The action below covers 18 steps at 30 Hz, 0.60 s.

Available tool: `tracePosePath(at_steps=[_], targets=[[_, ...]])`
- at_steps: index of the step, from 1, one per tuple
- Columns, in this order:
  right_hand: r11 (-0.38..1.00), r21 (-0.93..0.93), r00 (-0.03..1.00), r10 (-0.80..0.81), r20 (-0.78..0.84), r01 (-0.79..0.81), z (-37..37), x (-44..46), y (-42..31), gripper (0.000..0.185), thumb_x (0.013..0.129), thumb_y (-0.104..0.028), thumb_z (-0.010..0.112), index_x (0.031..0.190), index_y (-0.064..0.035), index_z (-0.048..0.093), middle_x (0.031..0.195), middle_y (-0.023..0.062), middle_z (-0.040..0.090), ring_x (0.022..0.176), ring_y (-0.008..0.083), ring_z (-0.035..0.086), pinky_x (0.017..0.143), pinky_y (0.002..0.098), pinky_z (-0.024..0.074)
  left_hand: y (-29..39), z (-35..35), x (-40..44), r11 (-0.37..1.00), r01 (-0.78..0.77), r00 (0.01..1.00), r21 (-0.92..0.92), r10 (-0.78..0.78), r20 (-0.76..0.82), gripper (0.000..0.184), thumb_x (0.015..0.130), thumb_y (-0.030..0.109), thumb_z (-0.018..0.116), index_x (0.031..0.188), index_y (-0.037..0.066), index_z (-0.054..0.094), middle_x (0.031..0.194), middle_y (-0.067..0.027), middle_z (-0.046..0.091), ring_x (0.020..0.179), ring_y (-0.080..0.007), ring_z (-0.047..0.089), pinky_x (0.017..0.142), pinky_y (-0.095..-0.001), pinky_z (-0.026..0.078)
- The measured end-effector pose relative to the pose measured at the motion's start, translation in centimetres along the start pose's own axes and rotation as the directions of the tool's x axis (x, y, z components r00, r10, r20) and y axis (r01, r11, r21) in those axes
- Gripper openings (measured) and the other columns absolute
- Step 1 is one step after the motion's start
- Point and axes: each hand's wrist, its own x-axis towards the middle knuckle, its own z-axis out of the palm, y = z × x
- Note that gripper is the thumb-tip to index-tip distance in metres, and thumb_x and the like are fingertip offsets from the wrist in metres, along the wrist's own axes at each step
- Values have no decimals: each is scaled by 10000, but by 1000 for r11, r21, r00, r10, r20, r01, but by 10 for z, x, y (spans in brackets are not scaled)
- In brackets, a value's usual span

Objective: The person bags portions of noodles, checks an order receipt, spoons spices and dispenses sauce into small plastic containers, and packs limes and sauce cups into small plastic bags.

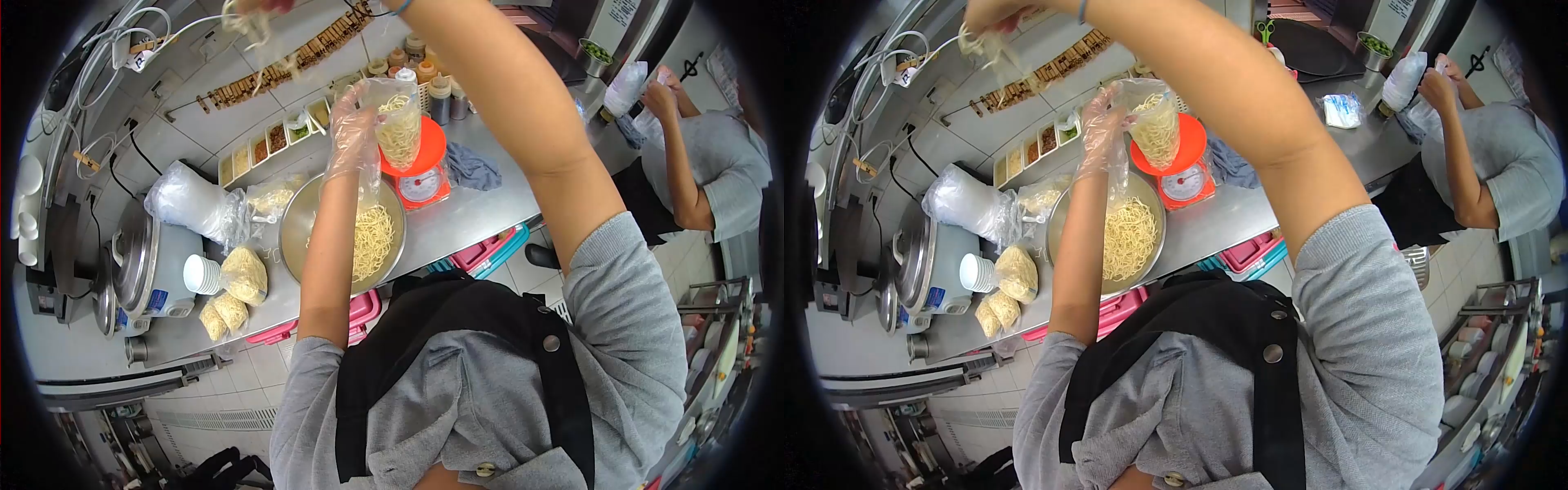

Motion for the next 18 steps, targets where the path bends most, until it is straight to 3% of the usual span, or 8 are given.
tracePosePath(at_steps=[2,3,4,6,8,9,11,18], targets=[[978,194,997,-81,-6,80,10,4,-15,284,690,-251,617,552,-7,660,561,153,622,575,226,660,618,326,536,5,3,-5,992,-18,999,-122,12,-47,495,715,-47,527,1210,-56,522,1104,-151,605,666,-146,624,607,-256,517],[760,641,988,4,157,-105,41,22,-36,273,759,-233,624,966,-58,663,747,115,682,530,232,624,536,363,509,0,3,-2,992,-16,999,-124,11,-42,495,715,-47,527,1210,-56,522,1104,-151,605,666,-146,624,607,-256,517],[915,403,994,-33,107,-13,59,29,-28,189,687,-225,654,607,-54,670,599,77,647,530,165,620,543,348,521,-7,2,4,994,3,1000,-108,-5,-19,501,715,-51,527,1216,-54,515,1114,-151,599,682,-151,626,613,-257,519],[953,285,950,-179,255,104,73,13,-46,251,731,-277,642,676,-34,674,597,66,649,529,146,619,499,306,499,-6,0,10,995,22,1000,-93,-21,7,507,716,-54,527,1222,-52,508,1124,-151,592,698,-157,628,619,-258,522],[949,315,904,-143,402,10,84,-1,-53,301,753,-308,659,677,-17,670,589,77,646,532,163,625,522,306,511,9,-2,13,928,22,999,372,-31,18,504,713,-61,522,1217,-44,511,1151,-145,575,739,-164,629,618,-264,536],[947,319,876,-125,466,-35,87,-5,-53,317,759,-314,666,676,-9,667,584,82,644,536,169,629,525,308,514,9,-1,11,927,19,999,373,-29,22,504,713,-61,522,1217,-44,511,1151,-145,575,739,-164,629,618,-264,536],[978,210,918,-92,385,10,98,2,-36,331,753,-312,692,664,5,659,595,103,645,533,185,634,520,315,516,4,5,4,991,-124,992,-58,122,-25,476,712,-40,525,1187,-37,535,1103,-135,594,729,-158,626,598,-267,538],[916,-255,814,394,427,-310,133,-4,54,151,642,-14,584,744,-21,696,704,139,663,640,246,655,588,399,516,-1,-4,5,996,-30,998,-79,34,57,492,712,2,524,1202,-41,528,991,-149,620,648,-154,621,572,-260,531]])
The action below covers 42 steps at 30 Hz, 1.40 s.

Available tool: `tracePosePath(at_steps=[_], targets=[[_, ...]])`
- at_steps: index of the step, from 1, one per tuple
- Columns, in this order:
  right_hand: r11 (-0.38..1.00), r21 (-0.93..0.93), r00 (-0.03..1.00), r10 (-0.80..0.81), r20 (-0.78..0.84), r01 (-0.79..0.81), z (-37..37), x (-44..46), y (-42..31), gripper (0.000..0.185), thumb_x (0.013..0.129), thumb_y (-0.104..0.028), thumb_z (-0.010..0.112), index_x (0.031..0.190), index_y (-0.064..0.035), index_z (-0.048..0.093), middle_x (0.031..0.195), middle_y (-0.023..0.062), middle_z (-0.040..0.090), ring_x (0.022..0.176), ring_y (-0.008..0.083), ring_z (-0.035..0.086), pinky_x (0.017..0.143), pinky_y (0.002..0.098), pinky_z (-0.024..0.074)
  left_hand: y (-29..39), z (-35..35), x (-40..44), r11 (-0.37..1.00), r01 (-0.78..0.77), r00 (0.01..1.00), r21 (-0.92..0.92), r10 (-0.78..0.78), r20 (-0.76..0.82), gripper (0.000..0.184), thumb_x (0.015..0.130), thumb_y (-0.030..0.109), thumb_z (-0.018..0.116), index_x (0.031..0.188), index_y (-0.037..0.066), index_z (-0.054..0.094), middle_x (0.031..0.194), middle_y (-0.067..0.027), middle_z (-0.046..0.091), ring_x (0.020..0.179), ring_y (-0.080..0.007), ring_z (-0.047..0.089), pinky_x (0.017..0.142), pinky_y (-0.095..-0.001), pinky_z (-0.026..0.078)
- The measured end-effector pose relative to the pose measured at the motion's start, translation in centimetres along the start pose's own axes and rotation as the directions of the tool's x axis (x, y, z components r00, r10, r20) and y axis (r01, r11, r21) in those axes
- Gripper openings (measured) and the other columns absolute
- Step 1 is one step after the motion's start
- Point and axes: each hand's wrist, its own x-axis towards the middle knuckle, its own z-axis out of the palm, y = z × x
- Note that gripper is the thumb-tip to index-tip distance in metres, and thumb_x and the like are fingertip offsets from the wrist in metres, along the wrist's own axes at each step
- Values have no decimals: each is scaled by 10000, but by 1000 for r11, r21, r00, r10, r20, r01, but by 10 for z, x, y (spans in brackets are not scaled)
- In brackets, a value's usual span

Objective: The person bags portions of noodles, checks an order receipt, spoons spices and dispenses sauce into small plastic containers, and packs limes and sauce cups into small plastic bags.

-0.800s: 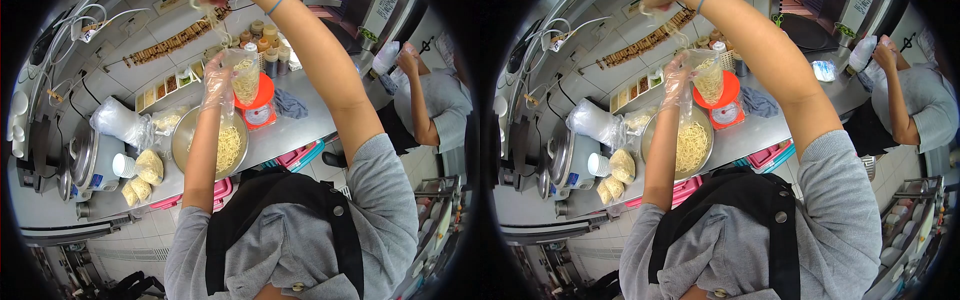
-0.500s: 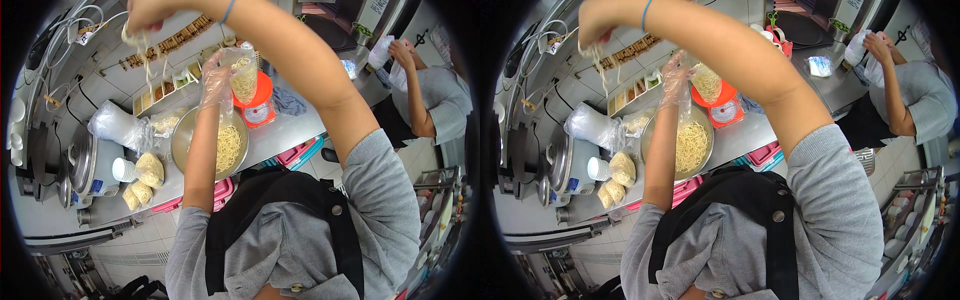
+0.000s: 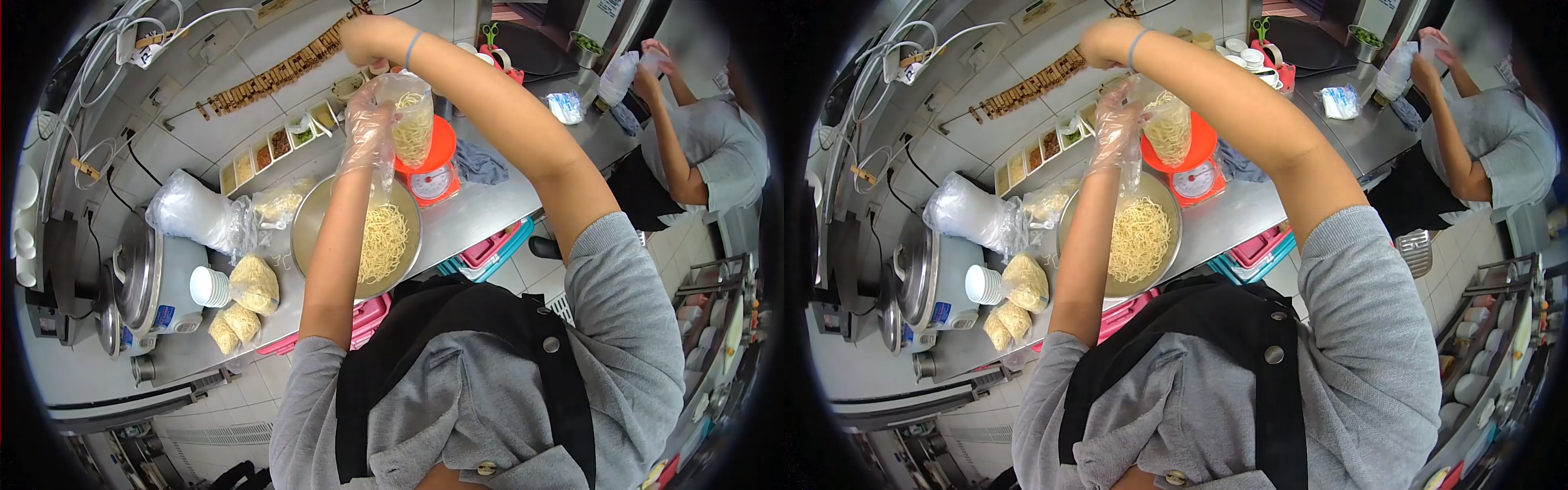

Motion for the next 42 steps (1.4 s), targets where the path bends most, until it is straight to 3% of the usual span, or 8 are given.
tracePosePath(at_steps=[8,15,18,23,29,35,37,42], targets=[[966,89,963,252,-95,-244,32,-15,40,240,706,-88,644,938,-61,700,936,138,680,851,274,663,691,392,526,1,-3,6,987,74,990,145,-90,108,527,762,49,566,1277,-8,465,1282,-152,498,927,-195,589,672,-292,514],[954,61,956,294,7,-294,101,-12,78,325,721,-244,649,987,-62,687,1018,146,667,951,296,646,769,419,521,-10,8,2,753,-283,880,594,451,-151,701,747,274,714,1323,36,393,1075,-159,581,944,-244,579,846,-371,458],[927,169,924,358,-132,-335,119,-18,84,295,740,-198,588,964,-33,685,1008,171,663,939,303,649,775,412,522,-16,6,19,876,-121,972,467,201,-125,596,740,96,677,1283,50,435,784,-45,561,747,-156,556,742,-311,473],[942,190,932,310,-188,-275,97,-50,113,285,703,-213,566,865,-6,675,864,204,664,873,331,646,756,400,523,10,17,24,948,-171,979,267,193,-59,505,730,-39,600,1213,87,523,804,-24,554,661,-106,542,650,-258,474],[924,309,794,11,-608,224,72,-99,150,158,672,-78,614,807,3,618,701,201,607,666,345,616,598,428,469,74,57,22,973,-204,810,-105,229,540,565,722,-95,592,1258,55,491,830,35,521,738,-37,488,660,-170,424],[728,610,867,42,-497,314,65,-157,179,113,768,-50,607,710,-5,522,549,76,550,491,143,571,471,298,424,72,86,-28,618,-310,903,722,-47,428,684,710,30,707,1315,235,461,851,6,542,671,-70,514,572,-239,471],[669,693,912,55,-407,269,71,-176,190,97,758,-31,597,699,-1,527,568,105,556,512,180,575,483,317,423,82,101,-56,821,123,910,558,-317,267,680,705,54,723,1309,219,458,872,-28,541,645,-97,525,580,-275,489],[629,738,924,79,-374,245,99,-219,216,106,801,-34,589,724,-7,521,526,39,549,429,107,560,408,264,425,68,120,-65,759,60,939,649,-263,221,607,713,101,726,1267,170,488,906,-32,510,683,-117,515,613,-282,476]])
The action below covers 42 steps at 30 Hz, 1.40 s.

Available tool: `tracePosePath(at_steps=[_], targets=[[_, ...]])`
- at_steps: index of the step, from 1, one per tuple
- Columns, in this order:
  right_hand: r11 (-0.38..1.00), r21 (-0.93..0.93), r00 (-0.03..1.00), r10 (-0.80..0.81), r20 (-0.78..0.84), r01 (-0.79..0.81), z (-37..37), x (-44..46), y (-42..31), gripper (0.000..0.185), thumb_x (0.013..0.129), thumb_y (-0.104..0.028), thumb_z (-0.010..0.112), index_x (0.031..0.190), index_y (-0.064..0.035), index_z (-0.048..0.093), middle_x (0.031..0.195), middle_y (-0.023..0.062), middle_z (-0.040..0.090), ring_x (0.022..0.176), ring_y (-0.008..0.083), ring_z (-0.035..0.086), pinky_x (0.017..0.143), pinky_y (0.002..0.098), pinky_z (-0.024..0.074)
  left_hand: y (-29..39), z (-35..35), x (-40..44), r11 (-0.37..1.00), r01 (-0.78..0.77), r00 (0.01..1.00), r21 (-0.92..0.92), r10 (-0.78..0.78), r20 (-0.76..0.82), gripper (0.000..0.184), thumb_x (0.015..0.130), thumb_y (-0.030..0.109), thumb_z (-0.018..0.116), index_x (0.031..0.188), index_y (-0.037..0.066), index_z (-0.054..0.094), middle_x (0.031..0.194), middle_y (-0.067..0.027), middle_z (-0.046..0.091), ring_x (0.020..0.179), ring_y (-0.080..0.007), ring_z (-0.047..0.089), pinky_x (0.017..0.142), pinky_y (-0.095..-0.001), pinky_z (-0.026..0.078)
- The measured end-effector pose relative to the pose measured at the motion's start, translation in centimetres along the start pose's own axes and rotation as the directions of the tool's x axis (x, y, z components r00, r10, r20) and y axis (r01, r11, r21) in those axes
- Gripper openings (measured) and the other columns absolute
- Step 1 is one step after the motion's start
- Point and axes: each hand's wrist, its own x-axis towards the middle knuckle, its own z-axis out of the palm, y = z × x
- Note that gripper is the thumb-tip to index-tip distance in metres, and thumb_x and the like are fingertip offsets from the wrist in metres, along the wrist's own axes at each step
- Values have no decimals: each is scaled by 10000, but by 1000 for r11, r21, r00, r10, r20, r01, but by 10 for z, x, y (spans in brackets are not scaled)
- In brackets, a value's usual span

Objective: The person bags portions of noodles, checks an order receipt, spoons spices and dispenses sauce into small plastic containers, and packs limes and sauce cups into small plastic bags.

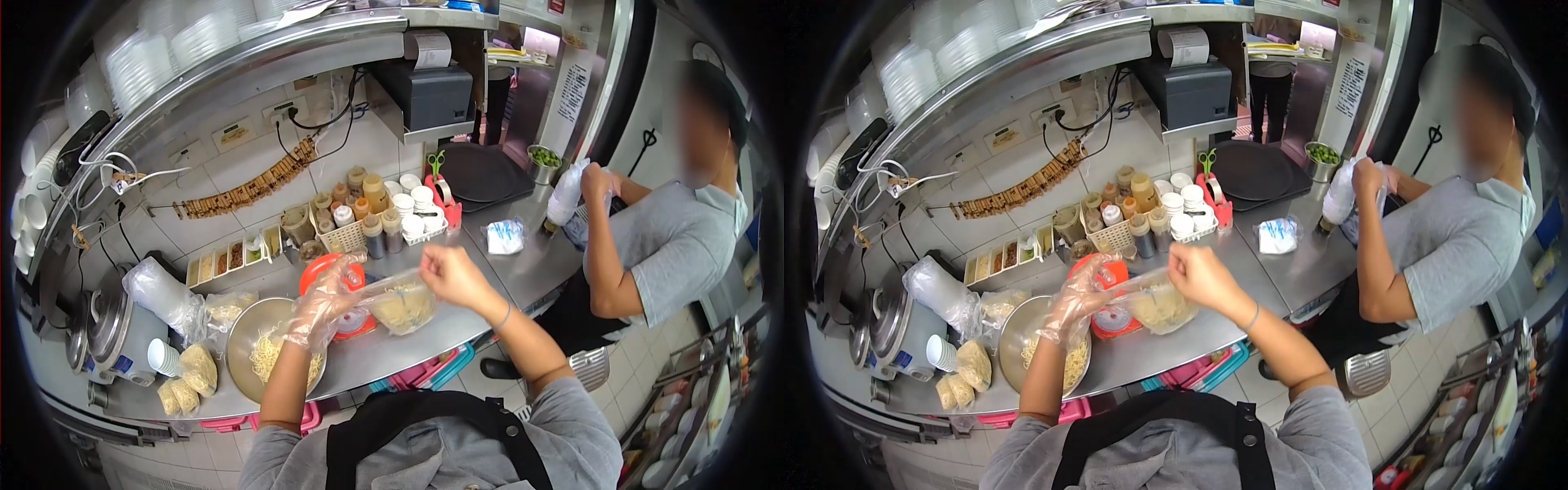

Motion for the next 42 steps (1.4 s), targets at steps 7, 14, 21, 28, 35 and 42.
tracePosePath(at_steps=[7,14,21,28,35,42], targets=[[936,265,971,240,0,-231,16,-56,48,107,801,3,571,736,-4,487,534,44,555,439,96,567,382,257,445,-54,69,10,810,40,991,-585,-106,-78,508,706,-1,674,1178,125,536,861,14,497,736,-91,495,636,-231,452],[893,218,919,391,53,-393,69,-83,124,95,783,-4,549,725,-12,474,534,68,564,449,141,603,375,261,448,-135,134,5,979,143,988,-144,-151,-41,460,728,66,700,1153,148,545,843,3,530,769,-104,522,709,-276,474],[708,422,822,526,221,-566,63,-65,140,87,788,13,550,782,-15,468,575,95,589,459,147,607,380,261,468,-133,126,3,965,-69,986,-252,104,127,707,765,234,733,1360,136,364,1143,-103,523,973,-201,540,845,-341,447],[588,621,821,546,167,-518,94,-71,151,134,832,-29,587,831,-18,453,666,103,591,494,164,609,432,264,502,-248,254,35,945,-119,990,-304,135,33,512,871,340,603,1275,54,471,1181,-178,541,1045,-233,534,878,-364,435],[905,-238,934,-322,158,352,125,-133,122,472,774,-120,640,1217,-74,484,1175,146,516,1152,291,467,995,438,364,-216,220,46,877,351,924,-328,-267,275,394,961,335,426,1161,25,564,1013,-139,631,909,-227,602,808,-371,475],[936,-117,914,-288,284,331,179,-159,184,620,724,-173,651,1306,-93,454,1263,157,481,1198,336,440,1030,417,348,-292,268,46,307,748,645,-589,-546,535,469,959,403,386,1104,13,601,986,-139,645,862,-236,615,789,-387,484]])
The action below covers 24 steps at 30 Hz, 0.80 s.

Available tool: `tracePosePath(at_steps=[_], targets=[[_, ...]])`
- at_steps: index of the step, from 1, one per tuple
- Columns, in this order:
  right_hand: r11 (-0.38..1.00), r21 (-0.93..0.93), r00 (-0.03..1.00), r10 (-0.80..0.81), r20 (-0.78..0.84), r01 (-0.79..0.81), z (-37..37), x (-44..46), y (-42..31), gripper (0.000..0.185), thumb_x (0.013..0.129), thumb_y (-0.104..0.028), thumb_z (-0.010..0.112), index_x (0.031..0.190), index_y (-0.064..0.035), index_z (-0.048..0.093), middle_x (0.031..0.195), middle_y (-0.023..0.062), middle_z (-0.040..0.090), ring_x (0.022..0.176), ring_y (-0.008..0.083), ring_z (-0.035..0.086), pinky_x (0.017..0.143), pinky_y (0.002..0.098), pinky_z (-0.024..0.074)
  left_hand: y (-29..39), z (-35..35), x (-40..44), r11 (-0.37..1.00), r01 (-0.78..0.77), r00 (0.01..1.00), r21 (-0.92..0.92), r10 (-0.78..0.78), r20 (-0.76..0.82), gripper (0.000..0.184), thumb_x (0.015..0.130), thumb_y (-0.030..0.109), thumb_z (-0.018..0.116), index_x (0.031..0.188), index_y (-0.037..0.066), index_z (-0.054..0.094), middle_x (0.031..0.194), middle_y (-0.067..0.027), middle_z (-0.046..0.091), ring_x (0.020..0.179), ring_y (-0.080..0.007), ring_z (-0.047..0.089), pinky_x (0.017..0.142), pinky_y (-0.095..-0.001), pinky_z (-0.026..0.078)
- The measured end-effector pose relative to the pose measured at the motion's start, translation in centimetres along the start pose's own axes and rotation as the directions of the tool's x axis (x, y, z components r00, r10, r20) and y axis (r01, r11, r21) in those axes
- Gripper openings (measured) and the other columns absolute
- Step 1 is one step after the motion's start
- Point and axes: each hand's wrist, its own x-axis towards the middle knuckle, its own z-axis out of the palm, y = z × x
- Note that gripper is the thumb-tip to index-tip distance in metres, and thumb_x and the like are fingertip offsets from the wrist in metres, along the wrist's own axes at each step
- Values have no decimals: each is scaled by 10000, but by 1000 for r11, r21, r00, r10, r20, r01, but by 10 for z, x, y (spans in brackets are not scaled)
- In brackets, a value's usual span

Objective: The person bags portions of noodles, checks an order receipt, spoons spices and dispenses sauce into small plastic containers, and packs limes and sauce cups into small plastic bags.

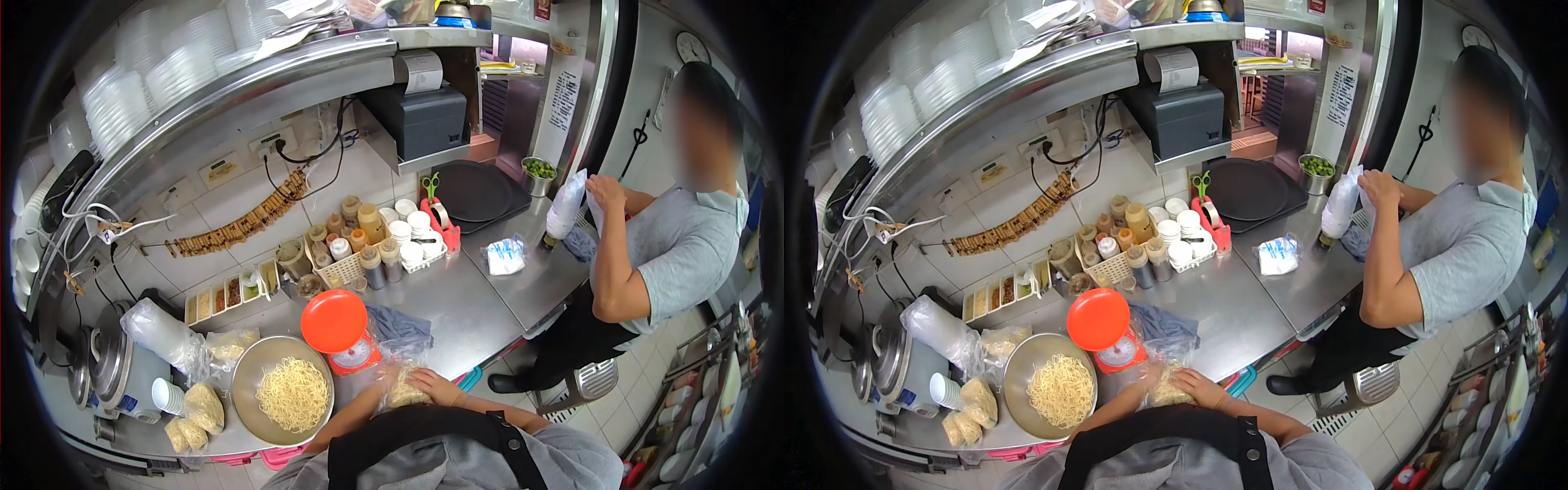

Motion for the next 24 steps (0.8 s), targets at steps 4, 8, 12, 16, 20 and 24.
tracePosePath(at_steps=[4,8,12,16,20,24], targets=[[949,222,956,259,-137,-225,-4,7,1,454,848,-223,595,1243,-28,485,1146,210,581,1063,347,556,927,395,439,-24,-17,19,990,71,995,-121,-79,-63,507,959,432,368,1080,7,617,975,-139,651,842,-240,620,780,-394,488],[722,412,771,633,-68,-556,8,14,8,450,897,-341,502,1189,1,500,947,252,629,888,412,620,798,417,488,-2,-2,-46,695,-430,865,576,500,43,569,933,509,359,1059,24,628,970,-139,644,893,-222,611,819,-348,470],[642,422,716,698,24,-640,2,29,-6,466,899,-356,514,1151,35,496,950,321,599,912,462,590,787,460,482,28,27,-111,910,-378,918,171,393,-60,442,892,395,557,1104,8,583,977,-96,629,903,-191,604,824,-313,473],[477,347,580,750,318,-807,-64,87,-50,455,884,-389,535,1067,27,524,899,238,632,760,358,648,666,420,526,60,28,-186,763,-643,758,70,621,197,555,752,56,745,1222,13,453,1030,-68,582,922,-148,579,828,-287,496],[962,217,983,179,-52,-164,-176,176,-2,306,847,-308,630,948,-29,556,828,113,614,752,207,629,622,305,503,84,15,-246,732,-681,722,7,670,170,509,758,60,739,1193,18,478,1035,-72,587,930,-140,576,811,-264,497],[1000,18,456,21,-890,-11,-341,296,11,498,809,-266,671,1153,19,451,1030,175,568,996,270,551,848,395,437,94,-9,-321,664,-746,660,43,747,-80,479,779,80,720,1189,17,481,1060,-85,580,946,-145,570,817,-273,497]])
